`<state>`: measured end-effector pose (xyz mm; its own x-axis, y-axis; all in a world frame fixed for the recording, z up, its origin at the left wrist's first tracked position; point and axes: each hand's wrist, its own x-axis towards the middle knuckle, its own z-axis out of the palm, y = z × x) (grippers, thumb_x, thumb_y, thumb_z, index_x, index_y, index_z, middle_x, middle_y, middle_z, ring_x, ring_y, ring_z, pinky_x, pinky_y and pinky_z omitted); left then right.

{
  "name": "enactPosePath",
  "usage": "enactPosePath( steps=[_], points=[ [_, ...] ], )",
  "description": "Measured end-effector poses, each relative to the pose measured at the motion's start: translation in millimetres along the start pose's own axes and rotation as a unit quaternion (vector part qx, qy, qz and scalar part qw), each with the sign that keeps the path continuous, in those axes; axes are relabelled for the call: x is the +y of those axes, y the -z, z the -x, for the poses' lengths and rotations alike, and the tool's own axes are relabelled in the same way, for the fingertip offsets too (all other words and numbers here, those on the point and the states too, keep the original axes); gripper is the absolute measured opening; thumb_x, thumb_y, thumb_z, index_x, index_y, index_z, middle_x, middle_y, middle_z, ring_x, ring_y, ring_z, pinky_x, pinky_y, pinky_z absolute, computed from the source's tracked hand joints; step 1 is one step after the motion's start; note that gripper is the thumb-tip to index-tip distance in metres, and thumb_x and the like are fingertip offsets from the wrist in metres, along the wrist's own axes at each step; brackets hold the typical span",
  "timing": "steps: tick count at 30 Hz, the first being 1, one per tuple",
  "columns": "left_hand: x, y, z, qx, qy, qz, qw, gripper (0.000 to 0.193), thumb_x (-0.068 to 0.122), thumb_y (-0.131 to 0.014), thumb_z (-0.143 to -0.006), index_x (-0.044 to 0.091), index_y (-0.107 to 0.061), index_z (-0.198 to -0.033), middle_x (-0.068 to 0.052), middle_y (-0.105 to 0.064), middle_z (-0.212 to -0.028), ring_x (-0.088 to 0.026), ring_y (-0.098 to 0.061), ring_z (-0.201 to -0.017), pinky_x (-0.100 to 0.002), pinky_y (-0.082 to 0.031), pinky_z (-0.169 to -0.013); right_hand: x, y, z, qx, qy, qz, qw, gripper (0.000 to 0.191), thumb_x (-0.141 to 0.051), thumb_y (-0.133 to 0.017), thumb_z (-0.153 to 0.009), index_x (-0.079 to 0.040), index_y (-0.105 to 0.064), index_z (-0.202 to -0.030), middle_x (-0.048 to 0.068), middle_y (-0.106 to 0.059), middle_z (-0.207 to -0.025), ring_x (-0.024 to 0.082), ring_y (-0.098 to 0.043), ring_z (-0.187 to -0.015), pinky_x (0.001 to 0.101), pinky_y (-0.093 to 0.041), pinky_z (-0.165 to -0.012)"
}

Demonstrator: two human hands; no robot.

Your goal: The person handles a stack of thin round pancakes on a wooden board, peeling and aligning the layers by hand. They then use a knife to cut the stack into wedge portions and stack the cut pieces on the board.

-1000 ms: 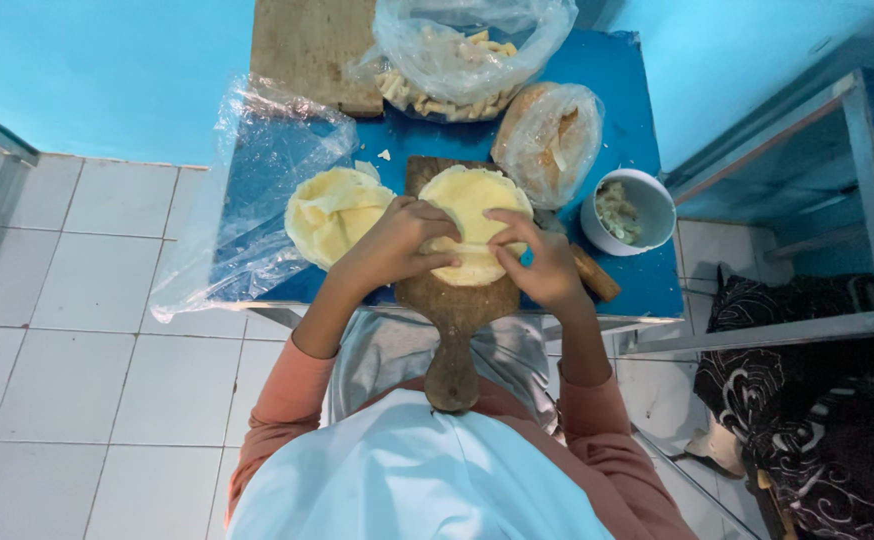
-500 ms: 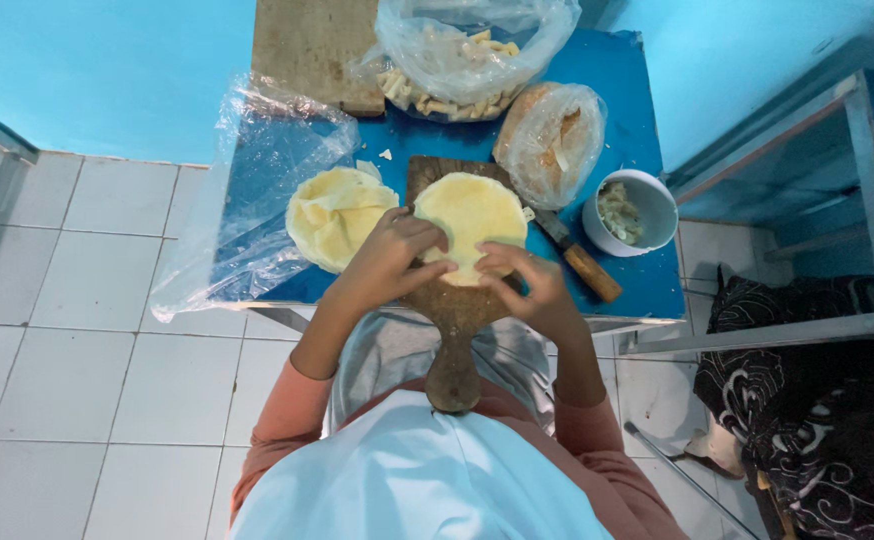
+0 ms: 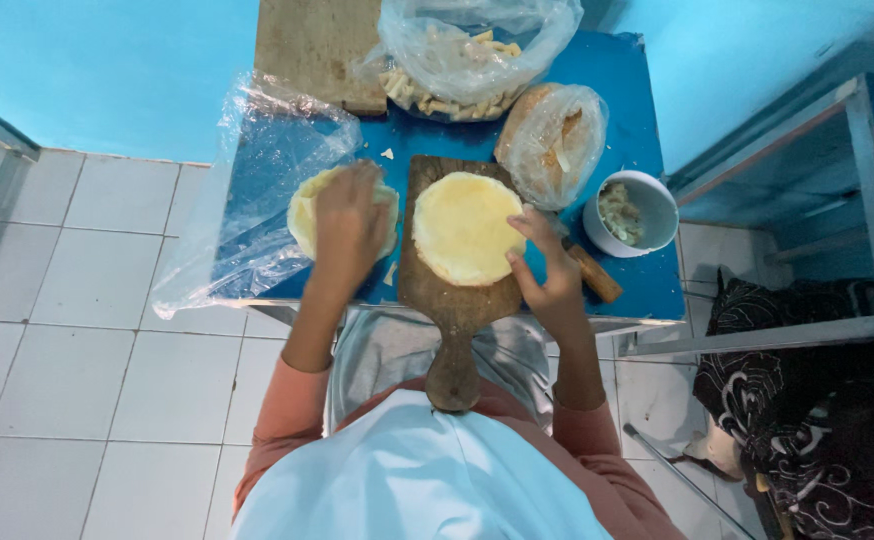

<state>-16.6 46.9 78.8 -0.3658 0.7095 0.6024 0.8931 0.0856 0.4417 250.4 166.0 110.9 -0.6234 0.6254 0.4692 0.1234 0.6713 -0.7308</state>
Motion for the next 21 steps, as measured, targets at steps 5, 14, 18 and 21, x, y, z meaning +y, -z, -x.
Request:
enactPosePath(
  steps=[5,14,18,21],
  points=[
    [-30.5,0.0,-9.0,-0.027,0.058,-0.186,0.980,0.018,0.012,-0.069,-0.086,0.005,-0.066,-0.102,-0.014,-0.068,-0.104,-0.037,-0.063,-0.103,-0.056,-0.040,-0.099,7.9,-0.4,7.0,0.028,0.039,0.011,0.999,0.036,0.000,-0.068,-0.097,-0.003,-0.063,-0.132,0.016,-0.066,-0.139,0.033,-0.060,-0.137,0.0414,-0.047,-0.114],
    [33.4,46.3,-21.5,-0.012,-0.026,0.063,0.998,0.020,-0.008,-0.059,-0.093,0.001,-0.059,-0.110,-0.020,-0.059,-0.104,-0.042,-0.062,-0.092,-0.049,-0.051,-0.078,-14.5,2.6,1.6,0.042,0.054,-0.013,0.998,0.037,0.000,-0.073,-0.093,-0.006,-0.066,-0.130,0.011,-0.070,-0.134,0.029,-0.065,-0.133,0.0409,-0.048,-0.117],
    [87.4,75.4,-21.8,-0.048,-0.097,0.108,0.988,0.035,-0.008,-0.060,-0.084,0.002,-0.058,-0.117,-0.019,-0.057,-0.107,-0.040,-0.065,-0.088,-0.046,-0.053,-0.070,-32.8,-5.9,-8.9,-0.027,0.171,0.012,0.985,0.077,-0.011,-0.084,-0.072,0.001,-0.049,-0.140,0.025,-0.062,-0.135,0.044,-0.050,-0.134,0.0490,-0.039,-0.112],
    [111.7,87.7,-25.4,-0.057,-0.140,0.152,0.977,0.043,-0.006,-0.062,-0.079,0.002,-0.056,-0.121,-0.017,-0.058,-0.111,-0.038,-0.067,-0.092,-0.044,-0.054,-0.068,-36.7,-15.6,-10.1,-0.117,0.006,-0.305,0.945,0.094,0.001,-0.081,-0.083,-0.003,-0.025,-0.157,0.018,-0.057,-0.141,0.030,-0.053,-0.137,0.0418,-0.041,-0.116]
  ],
)
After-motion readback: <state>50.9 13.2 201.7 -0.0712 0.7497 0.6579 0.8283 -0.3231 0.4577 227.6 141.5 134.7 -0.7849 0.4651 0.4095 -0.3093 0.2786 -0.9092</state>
